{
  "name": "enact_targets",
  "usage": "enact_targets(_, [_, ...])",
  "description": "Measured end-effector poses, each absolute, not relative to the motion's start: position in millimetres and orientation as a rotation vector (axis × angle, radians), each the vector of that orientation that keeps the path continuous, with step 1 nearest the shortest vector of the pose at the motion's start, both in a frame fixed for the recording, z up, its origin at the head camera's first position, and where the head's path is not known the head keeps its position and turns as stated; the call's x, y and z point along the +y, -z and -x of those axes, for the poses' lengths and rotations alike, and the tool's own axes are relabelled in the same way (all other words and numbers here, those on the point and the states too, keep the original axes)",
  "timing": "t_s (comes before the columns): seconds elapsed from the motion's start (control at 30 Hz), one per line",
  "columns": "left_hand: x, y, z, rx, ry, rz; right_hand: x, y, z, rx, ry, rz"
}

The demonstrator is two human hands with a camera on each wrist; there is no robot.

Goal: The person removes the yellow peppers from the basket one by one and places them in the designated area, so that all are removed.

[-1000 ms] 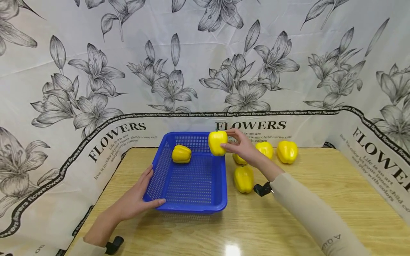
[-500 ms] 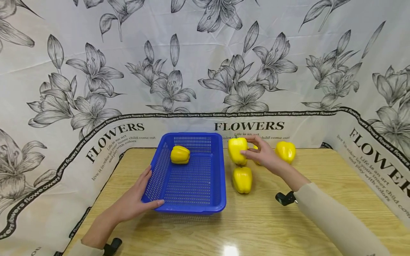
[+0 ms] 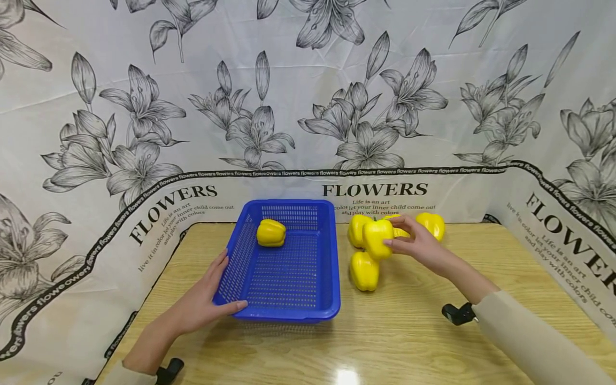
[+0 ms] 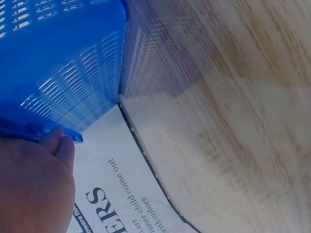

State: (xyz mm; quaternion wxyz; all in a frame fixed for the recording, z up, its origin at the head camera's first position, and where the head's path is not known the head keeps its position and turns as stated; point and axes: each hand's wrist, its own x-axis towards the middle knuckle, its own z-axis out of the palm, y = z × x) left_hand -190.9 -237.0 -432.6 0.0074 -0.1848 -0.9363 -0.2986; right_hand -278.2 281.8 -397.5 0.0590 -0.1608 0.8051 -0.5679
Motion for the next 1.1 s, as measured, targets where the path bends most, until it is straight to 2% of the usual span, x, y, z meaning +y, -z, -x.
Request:
enact_targets(0.53, [-238.4, 432.6, 190.2, -2.916, 0.942, 0.584, 319.6, 402.7, 260.3, 2.477, 1.684, 0.416])
enact_targets(0.9, [-237.1, 432.6, 190.9, -2.923, 0.954, 0.579, 334.5, 438.6, 257.0, 2.441, 1.53, 0.38])
enact_targets(1.1, [-236.7, 431.2, 190.5, -2.926, 0.951, 0.58, 336.4, 440.8, 257.0, 2.519, 1.386, 0.377])
